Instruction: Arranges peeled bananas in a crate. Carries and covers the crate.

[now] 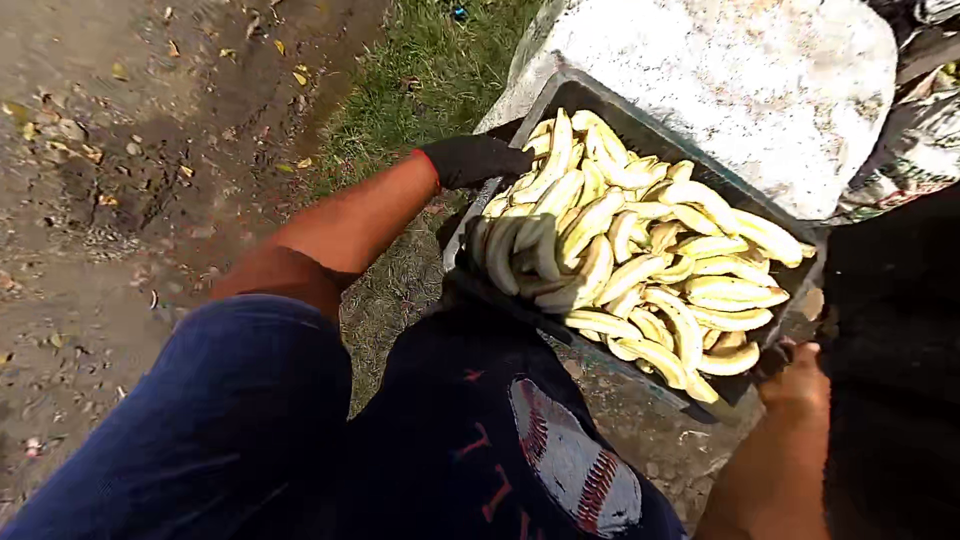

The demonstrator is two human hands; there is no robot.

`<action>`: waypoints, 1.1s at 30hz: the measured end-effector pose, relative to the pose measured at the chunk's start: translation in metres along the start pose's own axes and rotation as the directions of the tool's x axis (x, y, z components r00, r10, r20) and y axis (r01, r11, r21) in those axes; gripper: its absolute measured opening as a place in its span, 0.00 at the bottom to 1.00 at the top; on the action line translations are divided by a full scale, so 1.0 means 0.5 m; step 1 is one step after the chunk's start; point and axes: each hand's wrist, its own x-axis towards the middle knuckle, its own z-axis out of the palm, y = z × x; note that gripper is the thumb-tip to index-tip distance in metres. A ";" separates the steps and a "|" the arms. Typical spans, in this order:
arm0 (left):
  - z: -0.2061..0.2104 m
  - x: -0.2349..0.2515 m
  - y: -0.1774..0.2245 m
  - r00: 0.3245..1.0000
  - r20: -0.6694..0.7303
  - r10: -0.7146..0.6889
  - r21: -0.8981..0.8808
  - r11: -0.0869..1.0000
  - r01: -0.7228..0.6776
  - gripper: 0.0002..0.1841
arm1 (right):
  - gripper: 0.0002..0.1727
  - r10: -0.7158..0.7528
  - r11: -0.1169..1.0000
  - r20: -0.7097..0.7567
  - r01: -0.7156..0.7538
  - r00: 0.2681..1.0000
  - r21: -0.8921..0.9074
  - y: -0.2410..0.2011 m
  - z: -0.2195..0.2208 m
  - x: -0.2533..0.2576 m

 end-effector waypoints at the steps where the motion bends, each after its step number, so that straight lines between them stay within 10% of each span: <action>1: 0.008 -0.010 -0.023 0.997 -0.015 0.080 0.064 0.995 -0.079 0.24 | 0.32 0.026 0.997 -0.032 -0.028 0.999 -0.077 0.006 -0.019 -0.032; 5: 0.044 -0.050 -0.066 0.948 -0.087 0.307 0.162 0.943 -0.291 0.21 | 0.33 0.084 0.930 -0.075 -0.105 0.994 -0.352 0.043 -0.064 -0.164; 11: 0.078 -0.025 -0.101 0.962 -0.158 0.224 -0.173 0.953 -0.250 0.30 | 0.33 0.148 0.984 -0.222 -0.166 0.964 -0.062 0.111 -0.033 -0.229; 33: 0.048 -0.034 -0.149 0.955 -0.207 0.210 -0.074 0.970 -0.230 0.22 | 0.26 0.133 0.991 -0.343 -0.130 0.930 0.031 0.169 0.026 -0.353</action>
